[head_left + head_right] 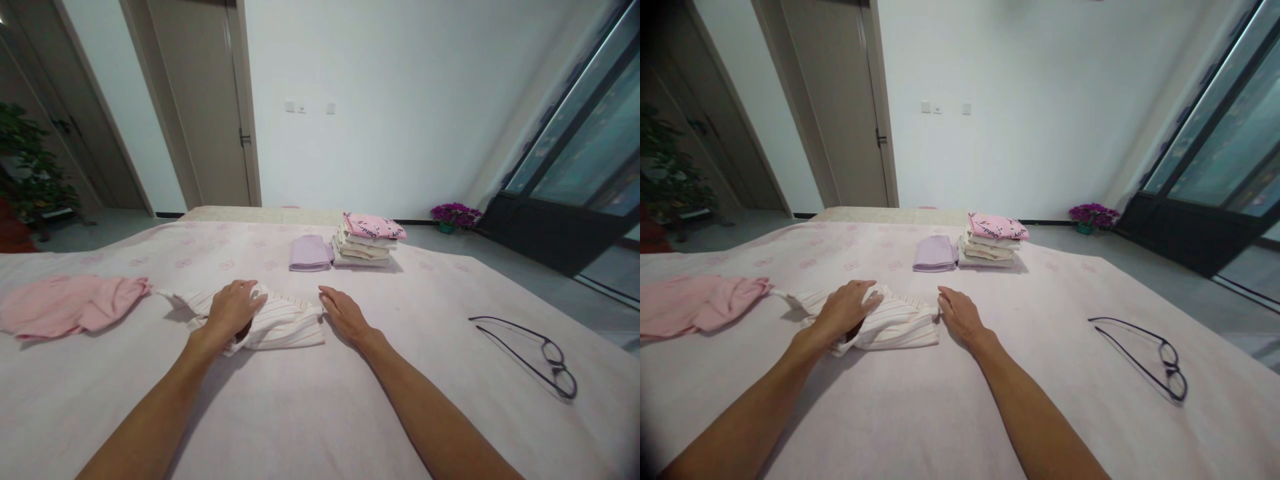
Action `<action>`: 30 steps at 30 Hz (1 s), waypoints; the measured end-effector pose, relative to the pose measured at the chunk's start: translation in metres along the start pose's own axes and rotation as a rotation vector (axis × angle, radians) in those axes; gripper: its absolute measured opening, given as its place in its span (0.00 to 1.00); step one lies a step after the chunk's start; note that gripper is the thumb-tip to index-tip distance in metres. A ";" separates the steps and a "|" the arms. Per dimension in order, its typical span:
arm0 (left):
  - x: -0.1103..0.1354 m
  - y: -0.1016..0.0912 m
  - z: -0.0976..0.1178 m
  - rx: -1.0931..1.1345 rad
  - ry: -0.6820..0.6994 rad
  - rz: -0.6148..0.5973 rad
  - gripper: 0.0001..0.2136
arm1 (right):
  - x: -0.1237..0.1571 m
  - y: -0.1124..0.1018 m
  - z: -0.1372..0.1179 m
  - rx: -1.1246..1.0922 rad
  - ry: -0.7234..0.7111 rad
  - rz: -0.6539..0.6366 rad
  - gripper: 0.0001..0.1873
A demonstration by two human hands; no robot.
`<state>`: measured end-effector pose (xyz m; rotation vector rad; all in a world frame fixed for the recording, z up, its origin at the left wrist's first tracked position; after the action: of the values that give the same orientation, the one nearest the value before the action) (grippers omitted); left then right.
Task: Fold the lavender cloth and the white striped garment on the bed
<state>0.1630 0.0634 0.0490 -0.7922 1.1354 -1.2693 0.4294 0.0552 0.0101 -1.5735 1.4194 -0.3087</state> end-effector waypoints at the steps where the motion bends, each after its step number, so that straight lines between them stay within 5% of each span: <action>1: -0.001 0.005 -0.005 0.002 -0.006 -0.046 0.21 | 0.001 0.002 -0.006 0.024 -0.047 -0.025 0.22; 7: 0.004 0.018 0.007 0.076 0.087 -0.166 0.12 | 0.005 0.008 -0.035 0.089 -0.269 -0.101 0.26; 12: 0.009 0.009 0.028 0.280 0.150 -0.130 0.12 | 0.005 0.011 -0.044 0.146 -0.295 -0.083 0.11; 15: 0.010 0.001 0.034 0.407 0.144 -0.126 0.12 | 0.002 0.001 -0.044 0.121 -0.260 0.023 0.12; 21: -0.001 -0.021 0.005 0.417 0.072 0.036 0.14 | 0.002 -0.050 0.017 -0.029 0.044 0.512 0.17; 26: -0.018 0.009 -0.038 0.203 0.009 -0.086 0.25 | 0.008 -0.051 0.075 -0.162 0.311 0.569 0.18; 30: -0.022 0.036 -0.054 0.166 -0.008 -0.234 0.30 | 0.008 -0.049 0.080 -0.188 0.299 0.585 0.18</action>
<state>0.1247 0.0980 0.0046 -0.8210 0.9361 -1.5326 0.5195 0.0794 0.0040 -1.2114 2.1174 -0.0584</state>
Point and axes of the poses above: each hand's wrist, its own x-axis away from the middle knuckle, its own y-axis out of the palm, z = x × y, the point moved 8 cm from there along -x, towards the middle knuckle, and after that the axes turned 4 degrees about -y, right-handed, at the moved point
